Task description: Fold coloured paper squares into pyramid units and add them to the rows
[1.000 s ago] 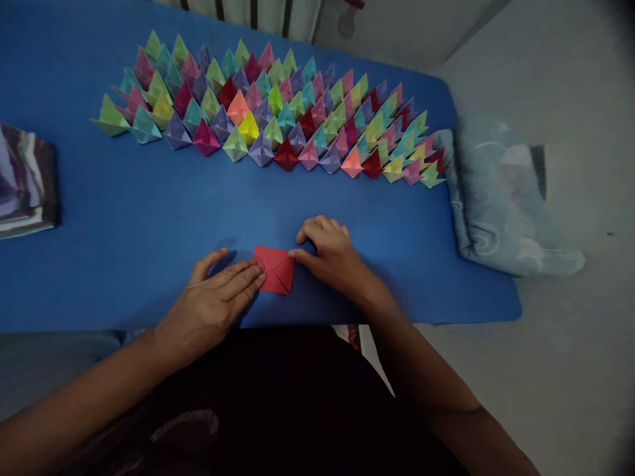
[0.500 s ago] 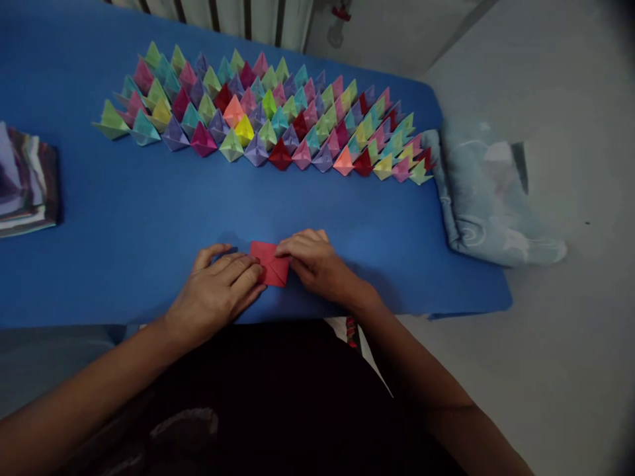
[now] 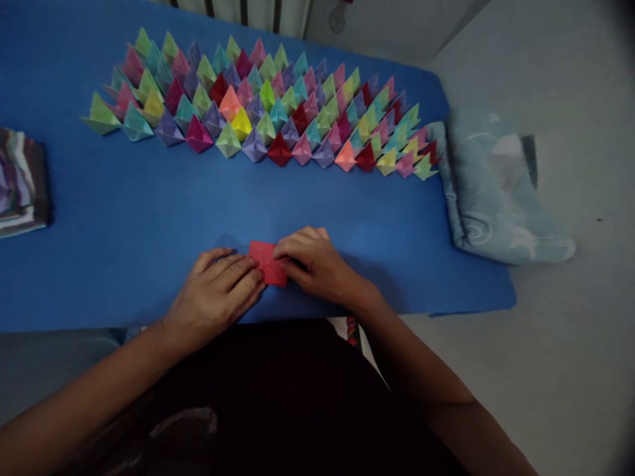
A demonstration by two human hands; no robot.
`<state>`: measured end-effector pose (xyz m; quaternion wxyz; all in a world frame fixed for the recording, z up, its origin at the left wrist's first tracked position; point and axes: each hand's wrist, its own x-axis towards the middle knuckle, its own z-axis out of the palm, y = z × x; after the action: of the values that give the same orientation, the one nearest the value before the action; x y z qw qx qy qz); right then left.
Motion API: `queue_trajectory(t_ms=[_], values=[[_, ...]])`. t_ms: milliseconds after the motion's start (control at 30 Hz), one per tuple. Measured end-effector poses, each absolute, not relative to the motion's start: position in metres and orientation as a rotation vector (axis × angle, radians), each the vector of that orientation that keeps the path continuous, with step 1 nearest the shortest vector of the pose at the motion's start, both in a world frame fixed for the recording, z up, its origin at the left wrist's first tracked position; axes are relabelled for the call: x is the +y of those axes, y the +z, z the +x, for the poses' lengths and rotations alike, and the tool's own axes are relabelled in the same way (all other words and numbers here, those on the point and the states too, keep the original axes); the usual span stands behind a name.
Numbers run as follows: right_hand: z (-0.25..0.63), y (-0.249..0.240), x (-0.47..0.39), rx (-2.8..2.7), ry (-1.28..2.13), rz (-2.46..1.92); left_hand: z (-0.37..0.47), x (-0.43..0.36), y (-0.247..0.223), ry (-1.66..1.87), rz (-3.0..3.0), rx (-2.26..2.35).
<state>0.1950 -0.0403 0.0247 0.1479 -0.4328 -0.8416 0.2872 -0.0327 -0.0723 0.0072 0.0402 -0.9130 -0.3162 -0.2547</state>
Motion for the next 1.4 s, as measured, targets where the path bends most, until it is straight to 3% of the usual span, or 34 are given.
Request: queue_trajectory(t_ms=[1400], values=[[0.175, 0.021, -0.047, -2.377, 0.689, -1.462, -0.034, -0.075, 0.005, -0.872, -2.794, -1.374]])
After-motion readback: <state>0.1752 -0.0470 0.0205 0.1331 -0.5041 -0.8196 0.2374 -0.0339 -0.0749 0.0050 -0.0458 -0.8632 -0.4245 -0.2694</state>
